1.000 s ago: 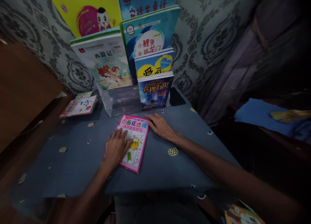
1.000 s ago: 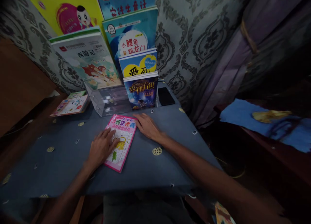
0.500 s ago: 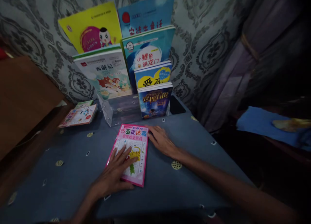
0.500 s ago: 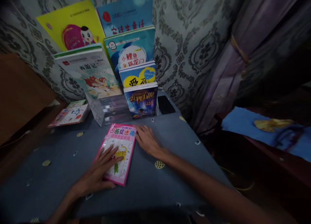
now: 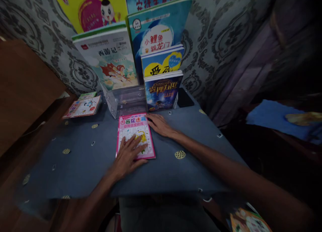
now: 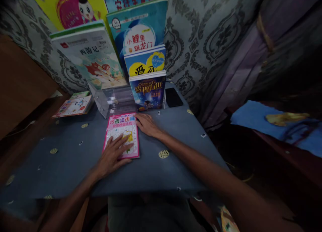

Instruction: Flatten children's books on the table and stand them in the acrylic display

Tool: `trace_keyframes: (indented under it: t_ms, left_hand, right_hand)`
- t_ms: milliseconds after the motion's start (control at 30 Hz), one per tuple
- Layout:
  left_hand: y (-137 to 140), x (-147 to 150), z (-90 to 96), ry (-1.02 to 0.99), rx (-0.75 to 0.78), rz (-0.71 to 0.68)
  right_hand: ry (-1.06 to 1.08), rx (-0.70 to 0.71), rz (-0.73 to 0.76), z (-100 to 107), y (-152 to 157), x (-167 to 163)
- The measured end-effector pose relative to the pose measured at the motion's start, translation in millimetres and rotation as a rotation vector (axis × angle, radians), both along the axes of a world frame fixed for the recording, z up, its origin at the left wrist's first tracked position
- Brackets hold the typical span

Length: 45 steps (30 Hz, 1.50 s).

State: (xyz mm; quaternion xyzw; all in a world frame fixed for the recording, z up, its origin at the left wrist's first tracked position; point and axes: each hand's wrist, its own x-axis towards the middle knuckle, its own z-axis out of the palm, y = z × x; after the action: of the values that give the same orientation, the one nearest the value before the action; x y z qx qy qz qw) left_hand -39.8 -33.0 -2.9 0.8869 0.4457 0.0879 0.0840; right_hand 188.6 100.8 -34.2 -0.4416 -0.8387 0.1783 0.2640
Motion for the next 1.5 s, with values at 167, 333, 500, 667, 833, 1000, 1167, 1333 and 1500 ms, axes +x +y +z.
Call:
trace_keyframes:
  t_ms: [167,333,500,667,833,1000,1167,1333,1500]
  left_hand:
    - [-1.1,0.1,4.1,-0.062,-0.051,0.032]
    - [-2.5,0.2,7.8,-0.100,-0.077,0.039]
    - [-4.5,0.1,10.3,-0.111,-0.082,0.038]
    - [-5.1,-0.3,9.1,-0.113,-0.074,0.034]
    - [-6.8,0.5,8.9,-0.098,-0.061,0.021]
    - [-1.9,-4.1,0.9,-0.119,-0.025,0.063]
    - [22.2,-18.5,-14.5,-0.166,0.113,0.478]
    - [44.7,-27.8,-16.7,-0.459,0.049,0.538]
    - [63.4,-27.7,-20.1,-1.328,-0.335,0.787]
  right_hand:
    - [0.060,0.024,0.047,-5.5,-22.2,7.0]
    - [0.101,0.002,0.090,0.1,-45.8,14.4]
    - [0.138,-0.009,0.104,4.9,-50.4,15.4]
    - [0.127,-0.012,0.102,4.2,-50.9,14.4]
    - [-0.002,0.022,0.134,5.6,-59.3,12.0]
    - [-0.140,0.040,0.139,4.5,-66.8,9.9]
    - [-0.219,0.032,0.090,2.7,-71.0,0.8]
    - [-0.246,0.038,-0.021,3.8,-79.2,-15.0]
    - [-0.207,0.067,-0.027,-9.5,-76.1,-16.9]
